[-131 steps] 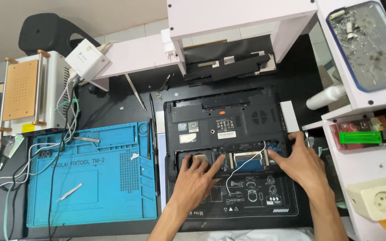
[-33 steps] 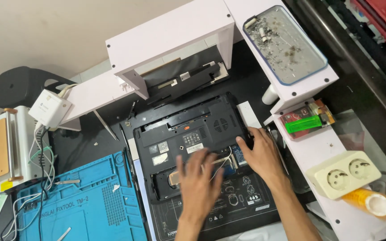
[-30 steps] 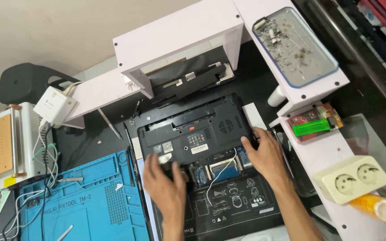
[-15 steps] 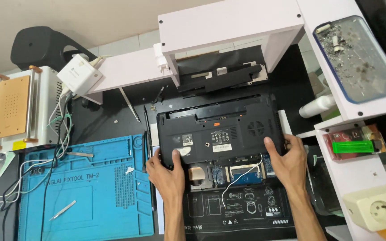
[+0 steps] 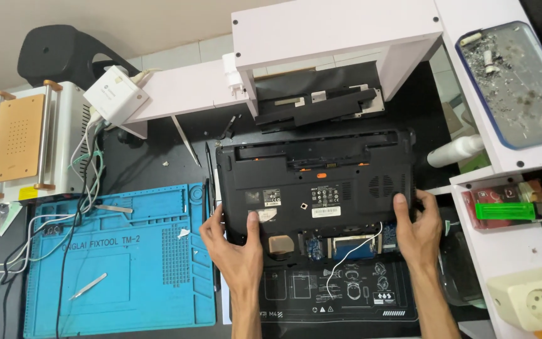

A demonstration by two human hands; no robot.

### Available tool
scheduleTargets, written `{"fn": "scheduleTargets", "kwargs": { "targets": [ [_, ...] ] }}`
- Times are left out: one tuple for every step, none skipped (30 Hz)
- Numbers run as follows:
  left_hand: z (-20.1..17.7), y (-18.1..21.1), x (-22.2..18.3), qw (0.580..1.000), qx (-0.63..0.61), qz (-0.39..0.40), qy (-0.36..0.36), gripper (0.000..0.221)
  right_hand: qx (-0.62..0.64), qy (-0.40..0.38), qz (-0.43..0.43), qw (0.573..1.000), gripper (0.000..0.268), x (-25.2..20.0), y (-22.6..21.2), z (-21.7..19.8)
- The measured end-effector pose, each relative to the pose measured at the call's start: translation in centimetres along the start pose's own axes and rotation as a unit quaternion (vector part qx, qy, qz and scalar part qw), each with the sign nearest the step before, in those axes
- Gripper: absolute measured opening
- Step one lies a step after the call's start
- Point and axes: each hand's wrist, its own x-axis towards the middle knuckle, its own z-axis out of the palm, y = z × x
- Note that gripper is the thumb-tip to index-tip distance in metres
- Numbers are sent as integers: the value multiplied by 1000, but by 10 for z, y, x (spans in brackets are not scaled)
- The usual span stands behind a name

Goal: Disassembling an Acer laptop at a repair bench to access internal components.

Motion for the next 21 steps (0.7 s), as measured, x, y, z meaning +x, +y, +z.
{"fn": "scheduleTargets", "kwargs": {
  "targets": [
    [-1, 1, 0, 1000, 1, -1, -1, 62, -1, 0, 1, 1000, 47, 0, -2, 0],
    [-1, 3, 1, 1000, 11, -1, 0, 62, 7, -1, -2, 1000, 47, -1, -5, 0],
    [-1, 4, 1, 1000, 21, 0, 0, 61, 14, 1, -4, 1000, 47, -1, -7, -1],
    [-2, 2, 0, 1000, 21, 0, -3, 61, 14, 2, -2, 1000, 47, -3, -8, -3],
    [-2, 0, 0, 1000, 16, 7, 1, 61, 10, -1, -4, 1000, 47, -2, -11, -3],
    [-2, -1, 0, 1000, 11, 13, 4, 61, 5, -4, -6, 1000, 47, -2, -14, -3],
    [-2, -1, 0, 1000, 11, 14, 5, 61, 6, -4, -7, 1000, 47, -2, -15, -3],
    [-3, -1, 0, 1000, 12, 9, 4, 61, 11, -5, -5, 1000, 46, -2, -16, -3],
    [-3, 0, 0, 1000, 14, 3, 3, 60, 17, -7, -2, 1000, 46, -3, -17, -3],
    [-4, -2, 0, 1000, 14, 4, 3, 60, 17, -6, -2, 1000, 46, -3, -19, -3],
    [-4, -3, -1, 1000, 20, 0, 6, 60, 21, -7, -10, 1000, 46, -4, -20, -3],
    [-4, -4, -1, 1000, 26, -4, 8, 60, 25, -9, -17, 1000, 46, -5, -22, -3],
    [-4, -5, -2, 1000, 26, -3, 7, 60, 25, -7, -16, 1000, 46, -6, -23, -3],
    [-5, -6, -3, 1000, 27, -6, 6, 59, 21, -8, -16, 1000, 46, -6, -23, -3],
    [-5, -7, -3, 1000, 26, -8, 6, 59, 17, -9, -17, 1000, 46, -6, -24, -3],
    [-5, -8, -3, 1000, 26, -7, 4, 59, 17, -7, -17, 1000, 46, -7, -25, -4],
    [-5, -9, -4, 1000, 26, -14, 6, 59, 16, -9, -27, 999, 46, -7, -26, -4],
    [-5, -10, -4, 999, 25, -21, 8, 60, 14, -11, -37, 999, 46, -7, -27, -4],
    [-6, -12, -5, 999, 25, -20, 9, 60, 16, -11, -37, 999, 46, -7, -27, -4],
    [-6, -15, -5, 1000, 25, -9, 11, 60, 16, -13, -36, 999, 45, -8, -27, -4],
    [-6, -16, -6, 1000, 24, 1, 12, 61, 16, -15, -36, 999, 44, -7, -27, -5]
  ]
}}
